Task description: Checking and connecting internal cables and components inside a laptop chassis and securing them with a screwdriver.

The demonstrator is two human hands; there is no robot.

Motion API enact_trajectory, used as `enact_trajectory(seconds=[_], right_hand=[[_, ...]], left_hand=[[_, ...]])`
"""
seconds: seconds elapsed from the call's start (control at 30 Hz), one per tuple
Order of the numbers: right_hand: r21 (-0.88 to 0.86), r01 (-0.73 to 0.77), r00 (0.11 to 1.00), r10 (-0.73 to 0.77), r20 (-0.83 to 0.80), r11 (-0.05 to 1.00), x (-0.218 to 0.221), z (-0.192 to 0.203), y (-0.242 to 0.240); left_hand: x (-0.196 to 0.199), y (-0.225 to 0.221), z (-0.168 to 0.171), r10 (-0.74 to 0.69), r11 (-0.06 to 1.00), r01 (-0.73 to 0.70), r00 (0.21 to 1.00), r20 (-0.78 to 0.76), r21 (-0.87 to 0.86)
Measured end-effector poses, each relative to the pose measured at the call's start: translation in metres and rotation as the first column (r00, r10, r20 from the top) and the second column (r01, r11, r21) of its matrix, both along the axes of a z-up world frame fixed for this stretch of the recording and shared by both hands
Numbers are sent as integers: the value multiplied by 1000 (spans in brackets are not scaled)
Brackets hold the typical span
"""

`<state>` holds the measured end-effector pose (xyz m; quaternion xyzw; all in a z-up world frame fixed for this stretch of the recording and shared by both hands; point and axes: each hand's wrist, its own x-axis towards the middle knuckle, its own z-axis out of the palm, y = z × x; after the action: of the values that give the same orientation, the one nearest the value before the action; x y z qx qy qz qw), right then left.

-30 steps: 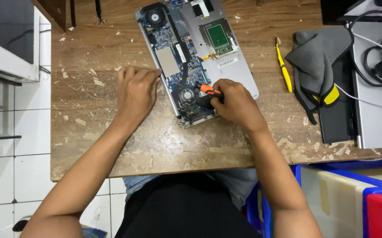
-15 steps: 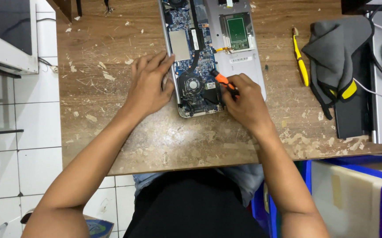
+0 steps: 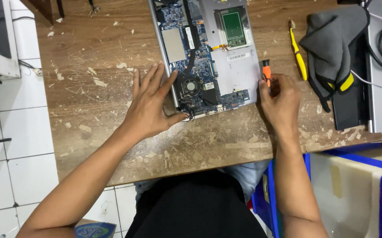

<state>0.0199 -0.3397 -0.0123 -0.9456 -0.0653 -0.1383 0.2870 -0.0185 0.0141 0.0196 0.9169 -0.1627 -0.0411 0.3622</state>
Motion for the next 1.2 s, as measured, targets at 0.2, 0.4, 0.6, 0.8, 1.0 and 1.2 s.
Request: enact_trajectory(seconds=[0.2,0.4,0.6,0.8,1.0,1.2], right_hand=[[-5,77,993,-77,-84,997,5,6,15],[52,84,986,-75,-152,995,-2,3,34],[34,119,971,-109,-213,992,-4,28,48],[-77,103,972,-116,-204,992,-1,24,44],[-114,-88,996,89,4,990,-11,27,63],[11,-639,769,638,32,769,-14,61,120]], left_hand=[[6,5,4,-5,998,9,998,-62,66],[11,11,16,-17,995,18,1000,-10,94],[4,-3,-17,55,998,-63,960,275,20],[6,19,-42,60,990,-105,923,381,98],[8,25,-33,-48,998,34,944,327,48],[11,27,-6,-109,976,150,965,240,-157]])
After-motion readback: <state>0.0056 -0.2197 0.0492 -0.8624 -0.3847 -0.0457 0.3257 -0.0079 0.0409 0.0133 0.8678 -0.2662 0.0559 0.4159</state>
